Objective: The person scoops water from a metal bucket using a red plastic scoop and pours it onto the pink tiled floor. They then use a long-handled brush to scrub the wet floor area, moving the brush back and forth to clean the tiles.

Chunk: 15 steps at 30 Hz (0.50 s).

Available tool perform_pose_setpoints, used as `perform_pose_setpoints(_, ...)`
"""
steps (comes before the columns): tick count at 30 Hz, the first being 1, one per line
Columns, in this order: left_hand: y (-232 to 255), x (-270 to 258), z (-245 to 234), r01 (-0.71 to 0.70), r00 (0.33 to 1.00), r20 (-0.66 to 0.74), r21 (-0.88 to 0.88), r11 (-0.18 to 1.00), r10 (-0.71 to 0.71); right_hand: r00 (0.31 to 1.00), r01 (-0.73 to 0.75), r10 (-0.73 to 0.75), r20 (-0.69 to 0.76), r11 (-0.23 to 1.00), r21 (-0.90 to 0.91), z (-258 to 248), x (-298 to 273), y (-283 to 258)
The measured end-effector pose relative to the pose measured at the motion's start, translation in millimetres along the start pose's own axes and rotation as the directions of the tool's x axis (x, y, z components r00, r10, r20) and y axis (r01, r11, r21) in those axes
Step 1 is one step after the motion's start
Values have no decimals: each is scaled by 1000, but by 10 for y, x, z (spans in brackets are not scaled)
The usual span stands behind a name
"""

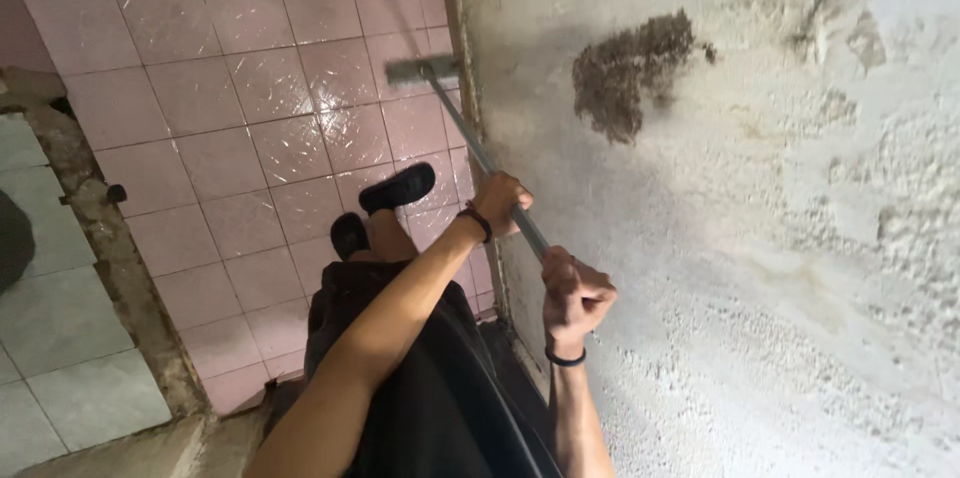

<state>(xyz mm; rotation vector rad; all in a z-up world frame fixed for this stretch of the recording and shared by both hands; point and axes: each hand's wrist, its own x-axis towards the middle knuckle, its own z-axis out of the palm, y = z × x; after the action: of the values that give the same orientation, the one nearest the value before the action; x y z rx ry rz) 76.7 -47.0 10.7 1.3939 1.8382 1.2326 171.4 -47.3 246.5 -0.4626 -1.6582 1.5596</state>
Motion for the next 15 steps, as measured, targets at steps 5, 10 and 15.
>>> perform_pose_setpoints(5, -156, -17, -46, -103, 994, 17, -68, 992, 105, 1000, -12, 10, -18, 997, -77, -28, -157, 74)
perform_pose_setpoints(10, -555, -24, -34, -31, 992, 120, 28, 999, 28, 995, -97, 98, -6, 975, -201, -75, -401, 316)
perform_pose_setpoints(15, -57, -369, 258, -102, 994, -53, -58, 993, 99, 999, -27, 25, -23, 997, -66, -78, -482, -29)
